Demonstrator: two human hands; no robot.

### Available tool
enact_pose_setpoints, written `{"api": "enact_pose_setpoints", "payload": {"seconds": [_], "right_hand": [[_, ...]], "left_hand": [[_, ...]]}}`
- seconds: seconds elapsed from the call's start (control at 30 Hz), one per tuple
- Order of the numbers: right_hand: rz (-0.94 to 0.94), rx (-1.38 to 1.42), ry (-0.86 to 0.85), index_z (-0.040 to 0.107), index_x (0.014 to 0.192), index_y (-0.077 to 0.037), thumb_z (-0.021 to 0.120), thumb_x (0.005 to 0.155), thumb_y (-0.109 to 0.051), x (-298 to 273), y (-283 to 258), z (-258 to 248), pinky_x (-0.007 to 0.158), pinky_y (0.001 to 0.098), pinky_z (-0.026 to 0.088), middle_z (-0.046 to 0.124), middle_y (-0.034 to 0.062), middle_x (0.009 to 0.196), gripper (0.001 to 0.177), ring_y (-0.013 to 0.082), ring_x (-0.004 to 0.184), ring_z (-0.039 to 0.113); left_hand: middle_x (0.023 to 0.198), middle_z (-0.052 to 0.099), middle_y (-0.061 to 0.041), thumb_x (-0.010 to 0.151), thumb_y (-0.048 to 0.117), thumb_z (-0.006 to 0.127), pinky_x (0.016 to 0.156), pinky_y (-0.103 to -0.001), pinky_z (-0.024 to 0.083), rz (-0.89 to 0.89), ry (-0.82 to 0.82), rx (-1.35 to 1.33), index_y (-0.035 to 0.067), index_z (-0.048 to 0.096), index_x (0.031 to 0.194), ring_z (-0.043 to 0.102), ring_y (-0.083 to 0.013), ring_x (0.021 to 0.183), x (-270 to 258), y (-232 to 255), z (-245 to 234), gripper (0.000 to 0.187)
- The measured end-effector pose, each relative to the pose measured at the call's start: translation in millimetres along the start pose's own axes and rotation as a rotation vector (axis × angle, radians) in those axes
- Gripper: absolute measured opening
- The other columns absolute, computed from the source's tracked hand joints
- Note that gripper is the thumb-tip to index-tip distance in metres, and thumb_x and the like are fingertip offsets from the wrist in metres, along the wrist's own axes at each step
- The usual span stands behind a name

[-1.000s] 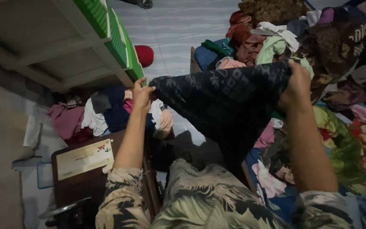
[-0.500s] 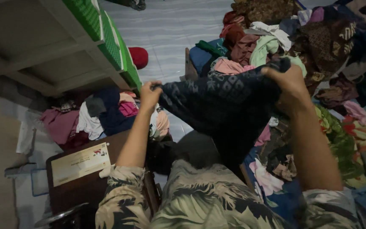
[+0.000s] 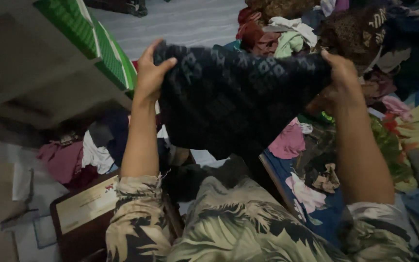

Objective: The person folds a light blue shirt and a dark patterned sarong by hand on a bed covered with laundry. They smooth and fold each garment into a compact rectangle before placing them on the bed.

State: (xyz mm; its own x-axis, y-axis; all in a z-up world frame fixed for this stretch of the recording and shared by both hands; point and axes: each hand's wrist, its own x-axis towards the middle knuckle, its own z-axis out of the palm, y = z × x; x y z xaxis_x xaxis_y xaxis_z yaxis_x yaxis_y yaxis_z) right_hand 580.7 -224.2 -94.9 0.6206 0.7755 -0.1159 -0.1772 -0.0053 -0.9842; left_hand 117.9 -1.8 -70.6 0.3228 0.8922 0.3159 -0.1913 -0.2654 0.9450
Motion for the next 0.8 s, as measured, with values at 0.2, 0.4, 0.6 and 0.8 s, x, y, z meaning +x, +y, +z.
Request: {"api": "enact_pose_setpoints", "payload": {"seconds": [0.2,0.4,0.6,0.8], "right_hand": [[-0.078,0.016,0.256,0.067,0.085,-0.004,0.064,0.108,-0.035,24.3,28.0,-33.1,0.073,0.0414,0.055,0.071,0.0024,0.081,0.039,0.0191,0.081,0.066],[-0.596,-0.141,0.293,0.055,0.083,-0.008,0.062,0.121,-0.025,-21.6,13.4,-58.9,0.066,0.0360,0.033,0.050,-0.0007,0.081,0.042,0.0150,0.070,0.039],[-0.604,-0.153,0.391,0.034,0.074,-0.010,0.066,0.118,-0.019,-57.8,3.8,-107.6,0.068,0.0371,0.030,0.035,-0.0010,0.076,0.055,0.0131,0.065,0.027],[-0.585,-0.064,0.192,0.042,0.081,-0.007,0.060,0.126,-0.023,-79.0,-23.3,-160.9,0.067,0.0365,0.033,0.039,-0.0023,0.076,0.050,0.0126,0.066,0.037]], "left_hand": [[0.113,0.071,-0.007,0.092,0.002,0.072,0.092,-0.033,0.052,-0.129,0.065,-0.202,0.000,0.069,0.130,0.064,-0.0175,0.100,21.5,-14.2,-3.4,0.038],[0.122,0.073,-0.006,0.103,0.005,0.066,0.102,-0.031,0.050,0.104,-0.035,-0.068,0.000,0.071,0.127,0.065,-0.0161,0.113,44.4,-19.9,22.2,0.025],[0.118,0.075,-0.005,0.105,0.009,0.065,0.100,-0.032,0.053,0.147,-0.126,0.003,0.002,0.074,0.122,0.067,-0.0163,0.112,61.9,-30.9,76.3,0.021],[0.119,0.074,-0.007,0.105,0.006,0.067,0.102,-0.032,0.050,0.181,-0.206,-0.078,0.001,0.075,0.123,0.065,-0.0166,0.111,68.8,-23.6,142.4,0.021]]}}
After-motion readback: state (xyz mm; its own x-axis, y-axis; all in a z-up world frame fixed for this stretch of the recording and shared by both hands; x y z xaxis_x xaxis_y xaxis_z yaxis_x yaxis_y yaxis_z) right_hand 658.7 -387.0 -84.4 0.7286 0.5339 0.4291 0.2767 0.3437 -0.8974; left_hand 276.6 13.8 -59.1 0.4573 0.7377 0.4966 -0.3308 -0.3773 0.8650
